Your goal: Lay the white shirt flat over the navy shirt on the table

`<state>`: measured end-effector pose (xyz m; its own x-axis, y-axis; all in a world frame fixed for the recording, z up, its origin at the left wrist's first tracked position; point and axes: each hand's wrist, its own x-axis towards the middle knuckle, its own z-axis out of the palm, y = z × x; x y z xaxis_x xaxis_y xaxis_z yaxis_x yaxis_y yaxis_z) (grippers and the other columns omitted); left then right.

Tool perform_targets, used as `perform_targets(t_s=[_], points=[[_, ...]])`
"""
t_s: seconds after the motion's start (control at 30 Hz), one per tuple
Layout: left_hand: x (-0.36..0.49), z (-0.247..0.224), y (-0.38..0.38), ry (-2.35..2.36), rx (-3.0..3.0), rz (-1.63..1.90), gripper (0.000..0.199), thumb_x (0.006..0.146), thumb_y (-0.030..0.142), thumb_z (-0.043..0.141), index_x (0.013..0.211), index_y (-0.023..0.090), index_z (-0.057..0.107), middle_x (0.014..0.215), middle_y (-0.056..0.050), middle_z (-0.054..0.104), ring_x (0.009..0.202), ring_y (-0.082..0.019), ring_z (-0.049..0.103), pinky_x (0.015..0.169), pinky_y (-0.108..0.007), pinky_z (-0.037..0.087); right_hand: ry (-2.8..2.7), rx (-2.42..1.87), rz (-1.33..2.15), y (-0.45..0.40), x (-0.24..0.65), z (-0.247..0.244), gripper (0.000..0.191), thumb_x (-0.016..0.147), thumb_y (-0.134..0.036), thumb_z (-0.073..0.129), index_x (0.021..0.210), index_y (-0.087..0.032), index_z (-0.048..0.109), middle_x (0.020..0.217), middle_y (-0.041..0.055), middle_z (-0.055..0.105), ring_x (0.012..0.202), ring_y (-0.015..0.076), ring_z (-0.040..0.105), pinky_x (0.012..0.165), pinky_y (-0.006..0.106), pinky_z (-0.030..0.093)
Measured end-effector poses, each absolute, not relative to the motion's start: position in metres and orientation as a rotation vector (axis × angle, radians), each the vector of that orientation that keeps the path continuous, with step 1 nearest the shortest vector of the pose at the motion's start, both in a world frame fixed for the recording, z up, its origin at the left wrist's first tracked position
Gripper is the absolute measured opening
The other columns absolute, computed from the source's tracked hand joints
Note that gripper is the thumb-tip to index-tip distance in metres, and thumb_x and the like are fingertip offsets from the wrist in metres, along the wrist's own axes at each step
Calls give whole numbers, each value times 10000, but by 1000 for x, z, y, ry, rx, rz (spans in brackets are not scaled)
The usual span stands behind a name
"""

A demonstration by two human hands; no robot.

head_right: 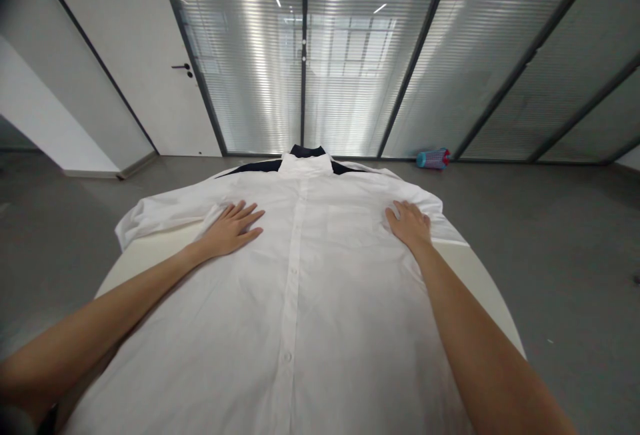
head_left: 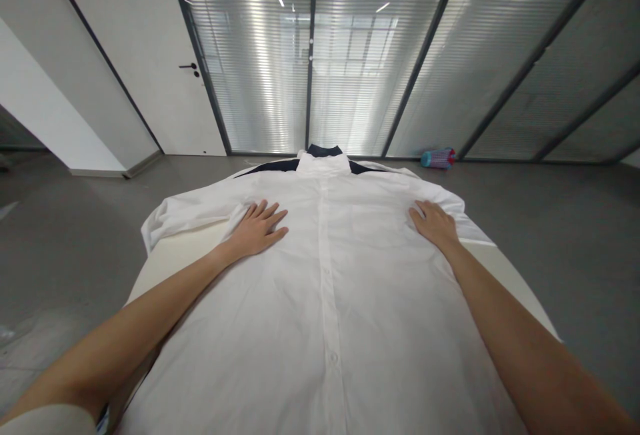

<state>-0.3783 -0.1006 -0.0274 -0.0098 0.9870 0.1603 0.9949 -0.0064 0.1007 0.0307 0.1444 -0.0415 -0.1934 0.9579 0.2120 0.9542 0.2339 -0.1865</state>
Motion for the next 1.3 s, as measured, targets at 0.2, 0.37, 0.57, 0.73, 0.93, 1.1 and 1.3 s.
perform_targets(t_s=[0.2, 0.37, 0.57, 0.73, 0.93, 1.1, 1.3], points=[[-377, -26, -101, -2186, -2181, -256, 636, 1007, 588, 376, 1527, 235, 471, 1615, -94, 377, 1516, -386, 251, 1223, -559, 195, -2252, -1795, 18, 143, 30, -38, 580, 1005, -490, 302, 1450, -185, 516, 1562, 149, 448, 1453, 302, 384, 1163, 546, 318], [-378, -26, -100, -2195, -2181, -249, 643, 1007, 600, 358, 1532, 244, 464, 1618, -82, 374, 1515, -387, 250, 1223, -555, 192, -2236, -1770, 13, 144, 31, -41, 567, 999, -500, 304, 1423, -208, 541, 1542, 145, 475, 1440, 315, 400, 1143, 569, 329], [-379, -28, -100, -2180, -2187, -274, 648, 1005, 608, 356, 1530, 247, 467, 1616, -81, 377, 1516, -383, 249, 1224, -554, 193, -2227, -1769, 23, 145, 32, -42, 587, 997, -511, 301, 1433, -199, 538, 1547, 142, 470, 1445, 311, 396, 1154, 566, 320], [-378, -27, -101, -2190, -2178, -271, 637, 1006, 597, 371, 1530, 246, 467, 1617, -80, 377, 1519, -379, 247, 1228, -553, 187, -2243, -1803, 27, 144, 31, -40, 619, 1004, -515, 272, 1463, -175, 511, 1565, 141, 447, 1463, 298, 373, 1174, 542, 305], [-378, -26, -101, -2188, -2181, -250, 645, 1009, 600, 359, 1534, 239, 461, 1618, -88, 374, 1516, -388, 246, 1226, -555, 188, -2252, -1802, 23, 143, 31, -39, 604, 1002, -513, 283, 1460, -192, 512, 1563, 135, 452, 1464, 294, 373, 1168, 540, 311], [-377, -25, -101, -2185, -2177, -229, 637, 1013, 588, 366, 1534, 233, 461, 1616, -93, 377, 1512, -396, 251, 1224, -553, 192, -2239, -1788, 9, 144, 31, -41, 573, 1005, -496, 300, 1436, -200, 534, 1549, 143, 468, 1446, 308, 393, 1152, 560, 327], [-378, -27, -100, -2168, -2181, -220, 635, 1015, 585, 368, 1533, 230, 462, 1615, -98, 377, 1507, -409, 255, 1216, -568, 206, -2238, -1785, -19, 146, 31, -43, 566, 1003, -487, 308, 1431, -200, 542, 1545, 142, 473, 1430, 307, 417, 1146, 545, 343]])
